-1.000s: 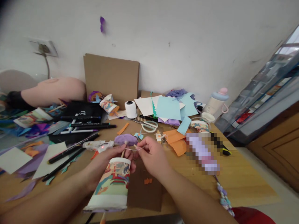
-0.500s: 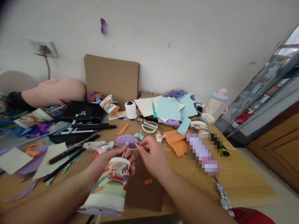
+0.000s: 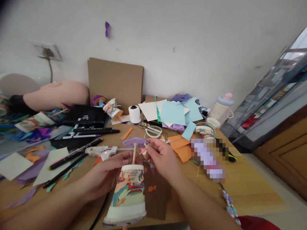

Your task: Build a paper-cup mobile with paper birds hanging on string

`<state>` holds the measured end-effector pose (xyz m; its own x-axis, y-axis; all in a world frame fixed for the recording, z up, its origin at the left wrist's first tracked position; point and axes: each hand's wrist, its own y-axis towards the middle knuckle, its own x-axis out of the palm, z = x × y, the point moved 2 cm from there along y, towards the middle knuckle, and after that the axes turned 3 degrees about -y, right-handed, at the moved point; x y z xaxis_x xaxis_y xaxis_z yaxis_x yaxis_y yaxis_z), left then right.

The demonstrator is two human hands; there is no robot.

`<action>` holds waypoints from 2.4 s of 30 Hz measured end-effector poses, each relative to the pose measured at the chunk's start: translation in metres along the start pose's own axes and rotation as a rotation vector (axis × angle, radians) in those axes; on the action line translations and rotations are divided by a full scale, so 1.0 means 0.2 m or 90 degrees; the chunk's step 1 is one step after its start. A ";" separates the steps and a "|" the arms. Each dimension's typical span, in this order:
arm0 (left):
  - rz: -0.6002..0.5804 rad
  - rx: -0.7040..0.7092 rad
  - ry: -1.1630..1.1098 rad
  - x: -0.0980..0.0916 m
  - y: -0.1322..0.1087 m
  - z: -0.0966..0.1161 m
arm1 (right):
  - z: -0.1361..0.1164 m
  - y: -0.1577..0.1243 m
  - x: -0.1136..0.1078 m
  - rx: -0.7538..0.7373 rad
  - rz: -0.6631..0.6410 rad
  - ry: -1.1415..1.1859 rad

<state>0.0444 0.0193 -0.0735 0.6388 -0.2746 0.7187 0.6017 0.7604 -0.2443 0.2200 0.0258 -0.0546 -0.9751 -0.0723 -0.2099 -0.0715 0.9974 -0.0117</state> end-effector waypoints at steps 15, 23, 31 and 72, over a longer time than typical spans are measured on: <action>0.248 0.321 0.540 -0.03 0.01 0.10 | 0.09 -0.01 0.10 0.037 -0.092 -0.078; 0.266 0.272 0.621 -0.03 0.01 0.07 | 0.06 -0.01 0.09 0.052 -0.021 -0.142; 0.307 0.308 0.641 -0.06 0.01 0.06 | 0.04 -0.04 0.06 0.003 0.015 -0.123; 0.399 0.354 0.434 -0.14 0.00 0.17 | -0.02 0.17 -0.19 -0.304 0.086 -0.455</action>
<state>0.0099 0.0472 -0.0716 0.9931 0.1167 0.0134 -0.1168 0.9931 0.0107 0.2531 0.0627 -0.0433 -0.6274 0.2255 -0.7453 -0.2020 0.8773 0.4354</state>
